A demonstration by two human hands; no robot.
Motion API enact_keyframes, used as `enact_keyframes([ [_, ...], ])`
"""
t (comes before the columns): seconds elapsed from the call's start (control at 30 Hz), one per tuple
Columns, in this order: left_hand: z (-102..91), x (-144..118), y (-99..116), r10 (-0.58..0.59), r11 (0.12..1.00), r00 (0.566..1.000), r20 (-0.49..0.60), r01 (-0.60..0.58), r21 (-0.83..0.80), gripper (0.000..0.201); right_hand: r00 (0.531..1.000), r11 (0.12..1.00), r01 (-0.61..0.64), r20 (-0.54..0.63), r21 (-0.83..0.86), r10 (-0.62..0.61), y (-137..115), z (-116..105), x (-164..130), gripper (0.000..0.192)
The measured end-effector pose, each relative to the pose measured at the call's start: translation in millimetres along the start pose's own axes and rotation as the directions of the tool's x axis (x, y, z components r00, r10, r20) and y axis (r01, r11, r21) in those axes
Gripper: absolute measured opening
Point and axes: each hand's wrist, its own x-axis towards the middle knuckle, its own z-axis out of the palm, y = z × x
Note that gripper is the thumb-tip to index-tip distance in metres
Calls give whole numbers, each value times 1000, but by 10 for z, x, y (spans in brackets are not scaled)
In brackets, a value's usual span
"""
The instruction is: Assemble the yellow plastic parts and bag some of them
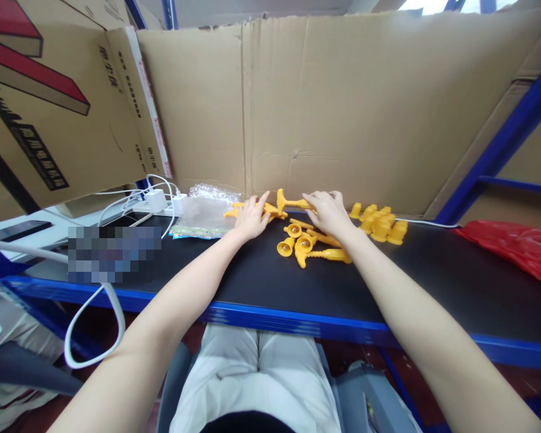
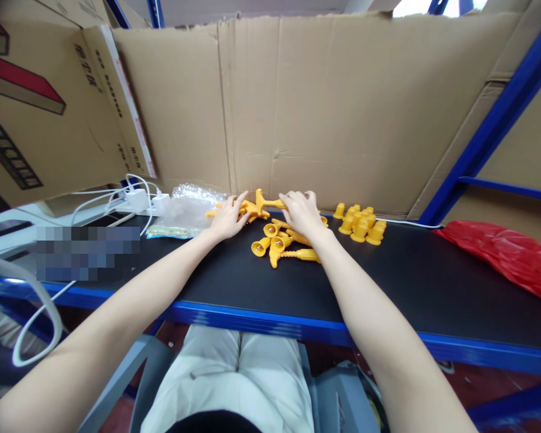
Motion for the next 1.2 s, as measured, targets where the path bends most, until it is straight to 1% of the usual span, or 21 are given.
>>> enact_keyframes([
  [0.07, -33, -8, 52, 124, 990, 992, 10, -123, -68, 57, 996, 996, 88, -33, 30, -87, -50, 2, 12, 36],
  [0.1, -40, -9, 70, 145, 986, 989, 16, -143, -89, 54, 992, 991, 124, -45, 42, -122, -77, 3, 17, 36],
  [0.2, -35, -3, 75, 129, 987, 992, -1, -129, -99, 41, 983, 982, 180, -53, 58, -177, -136, 8, 22, 35],
  [0.3, -30, 9, 46, 109, 991, 994, -31, -111, -71, 34, 987, 986, 160, -9, 48, -160, -153, 23, 9, 35],
  [0.43, -65, 3, 66, 118, 992, 992, -52, -120, -26, 30, 990, 993, 96, 93, 64, -102, -151, 64, -12, 37],
  [0.53, -89, -8, 115, 128, 992, 991, -35, -128, 1, 27, 982, 997, 42, 181, 68, -53, -158, 81, -11, 30],
  [0.6, -90, -10, 138, 128, 992, 991, -36, -128, 1, 25, 977, 998, 31, 207, 53, -41, -166, 62, -4, 24],
  [0.7, -76, -5, 146, 112, 993, 992, -54, -114, -41, 25, 988, 998, 49, 147, 31, -53, -172, 2, 7, 18],
  [0.8, -61, -1, 128, 102, 991, 993, -67, -107, -83, 26, 994, 996, 64, 87, 56, -69, -164, -33, 10, 21],
  [0.83, -59, -1, 120, 102, 991, 992, -69, -107, -83, 26, 994, 995, 63, 87, 71, -69, -161, -29, 10, 23],
  [0.9, -56, -3, 106, 109, 992, 992, -64, -113, -64, 26, 989, 994, 50, 133, 93, -62, -152, -1, 8, 26],
  [0.97, -55, -7, 102, 130, 991, 990, -48, -132, -33, 24, 977, 995, 33, 208, 91, -52, -144, 32, 6, 25],
  [1.03, -54, -9, 112, 151, 988, 988, -28, -152, -11, 23, 968, 996, 32, 245, 82, -51, -133, 46, 5, 21],
  [1.1, -53, -10, 129, 153, 988, 988, -13, -153, -5, 23, 977, 996, 38, 207, 84, -55, -121, 31, 4, 18],
  [1.2, -57, -7, 143, 131, 991, 991, -17, -131, -20, 24, 990, 993, 45, 129, 111, -59, -106, -16, 5, 20],
])
